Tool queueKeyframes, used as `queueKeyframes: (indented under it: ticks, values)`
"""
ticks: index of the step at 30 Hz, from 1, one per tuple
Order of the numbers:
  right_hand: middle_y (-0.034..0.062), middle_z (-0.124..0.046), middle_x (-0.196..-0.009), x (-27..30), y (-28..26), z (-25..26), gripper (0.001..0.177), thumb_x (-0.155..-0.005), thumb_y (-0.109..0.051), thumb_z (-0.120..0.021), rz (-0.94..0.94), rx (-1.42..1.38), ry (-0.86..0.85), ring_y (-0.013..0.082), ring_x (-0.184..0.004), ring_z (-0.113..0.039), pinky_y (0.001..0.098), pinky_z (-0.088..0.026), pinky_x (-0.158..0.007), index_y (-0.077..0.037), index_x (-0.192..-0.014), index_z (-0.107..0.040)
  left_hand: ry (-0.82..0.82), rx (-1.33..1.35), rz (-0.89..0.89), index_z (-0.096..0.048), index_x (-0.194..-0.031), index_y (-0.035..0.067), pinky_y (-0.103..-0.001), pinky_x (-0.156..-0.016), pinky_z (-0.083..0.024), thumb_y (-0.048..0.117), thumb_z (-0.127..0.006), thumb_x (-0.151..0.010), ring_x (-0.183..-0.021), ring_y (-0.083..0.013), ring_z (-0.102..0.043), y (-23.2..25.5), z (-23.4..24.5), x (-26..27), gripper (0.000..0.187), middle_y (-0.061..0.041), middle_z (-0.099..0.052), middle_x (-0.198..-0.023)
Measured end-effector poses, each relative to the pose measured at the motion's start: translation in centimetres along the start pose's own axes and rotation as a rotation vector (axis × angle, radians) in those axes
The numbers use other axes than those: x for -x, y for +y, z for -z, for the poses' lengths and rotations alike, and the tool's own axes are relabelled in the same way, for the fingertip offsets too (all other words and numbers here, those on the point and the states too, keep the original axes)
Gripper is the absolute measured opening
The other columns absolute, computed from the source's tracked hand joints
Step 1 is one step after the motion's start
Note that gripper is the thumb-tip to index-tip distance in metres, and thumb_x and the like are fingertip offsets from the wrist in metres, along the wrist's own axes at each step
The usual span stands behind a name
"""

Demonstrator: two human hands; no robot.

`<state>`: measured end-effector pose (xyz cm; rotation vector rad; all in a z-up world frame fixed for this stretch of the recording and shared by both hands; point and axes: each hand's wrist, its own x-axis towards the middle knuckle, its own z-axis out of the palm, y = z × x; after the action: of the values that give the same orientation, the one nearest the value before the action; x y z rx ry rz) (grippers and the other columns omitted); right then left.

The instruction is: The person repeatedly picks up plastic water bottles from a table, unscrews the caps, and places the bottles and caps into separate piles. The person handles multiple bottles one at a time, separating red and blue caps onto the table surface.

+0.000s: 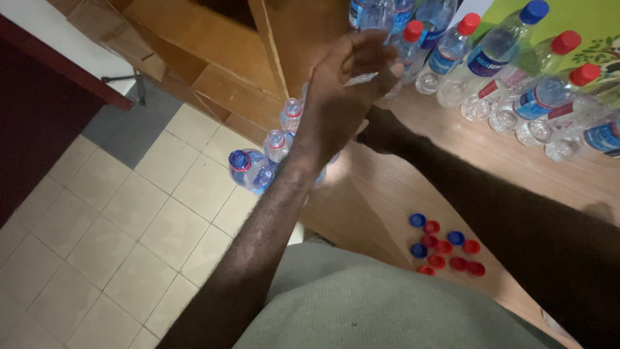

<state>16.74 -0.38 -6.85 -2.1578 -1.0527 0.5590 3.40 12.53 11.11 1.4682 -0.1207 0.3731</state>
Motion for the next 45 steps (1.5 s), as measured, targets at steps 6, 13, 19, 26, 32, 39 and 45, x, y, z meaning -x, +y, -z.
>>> queueKeyframes:
  ticks: [6,13,19,26,32,39,45]
  values:
    - [0.0087,-0.069,-0.124,1.8,2.8,-1.6,0.038,-0.098,-0.017,-0.072,0.275,-0.534,0.085,0.0213,-0.117,-0.066,0.0352,-0.054,-0.097,-0.007,-0.132,-0.058,-0.184,-0.053,0.042,-0.065,-0.13,0.001,-0.035,-0.101,-0.061,0.016,-0.075,-0.096,-0.114,-0.0187,-0.074,-1.3,-2.3,1.9,0.038,-0.01,-0.077,-0.12]
    - [0.0053,-0.069,-0.123,5.9,3.6,1.6,0.038,-0.095,-0.013,-0.07,0.27,-0.467,0.134,0.0179,-0.118,-0.066,0.0315,-0.055,-0.098,-0.006,-0.13,-0.06,-0.321,-0.085,0.119,-0.068,-0.121,0.002,-0.032,-0.096,-0.061,0.015,-0.076,-0.094,-0.106,-0.0157,-0.075,-3.0,-3.5,1.7,0.031,-0.008,-0.077,-0.113]
    - [0.0166,-0.076,-0.107,7.2,0.0,7.4,0.045,-0.086,-0.01,-0.077,0.124,0.071,0.45,0.0287,-0.101,-0.074,0.0392,-0.058,-0.085,0.001,-0.127,-0.061,-0.207,-0.065,0.132,-0.071,-0.116,0.001,-0.03,-0.088,-0.06,0.009,-0.077,-0.092,-0.097,-0.0149,-0.074,-4.2,-3.8,-0.4,0.026,-0.01,-0.078,-0.105]
    - [0.0204,-0.073,-0.095,2.2,-7.3,13.8,0.049,-0.09,-0.017,-0.076,-0.082,0.2,0.595,0.0314,-0.086,-0.074,0.0428,-0.058,-0.078,0.003,-0.131,-0.059,-0.014,-0.036,0.186,-0.072,-0.114,0.001,-0.025,-0.073,-0.058,0.003,-0.072,-0.087,-0.086,-0.0121,-0.074,-3.5,-2.1,-2.8,0.027,-0.006,-0.079,-0.1]
    - [0.0266,-0.059,-0.13,-3.7,-11.7,16.5,0.062,-0.092,-0.023,-0.078,-0.047,0.428,0.575,0.0377,-0.119,-0.059,0.0489,-0.048,-0.101,0.006,-0.14,-0.051,0.067,0.015,0.122,-0.072,-0.113,-0.002,-0.024,-0.068,-0.056,0.004,-0.074,-0.088,-0.081,-0.0108,-0.072,-2.5,-0.4,-4.8,0.026,-0.008,-0.076,-0.093]
    - [0.0283,-0.06,-0.123,-7.6,-11.8,17.2,0.068,-0.083,-0.025,-0.083,0.041,0.665,0.417,0.0426,-0.116,-0.058,0.0541,-0.049,-0.096,0.001,-0.138,-0.054,0.088,0.073,0.179,-0.069,-0.115,-0.002,-0.023,-0.073,-0.057,0.01,-0.073,-0.089,-0.082,-0.0101,-0.072,-1.9,0.8,-5.4,0.028,-0.008,-0.076,-0.095]
    - [0.0266,-0.067,-0.112,-7.3,-10.8,15.9,0.051,-0.078,-0.011,-0.079,0.137,0.668,0.435,0.0407,-0.106,-0.066,0.0527,-0.055,-0.086,-0.002,-0.127,-0.066,0.113,0.025,0.177,-0.068,-0.116,-0.002,-0.024,-0.073,-0.058,0.011,-0.07,-0.089,-0.084,-0.0103,-0.073,-1.3,1.3,-5.1,0.03,-0.007,-0.077,-0.097]
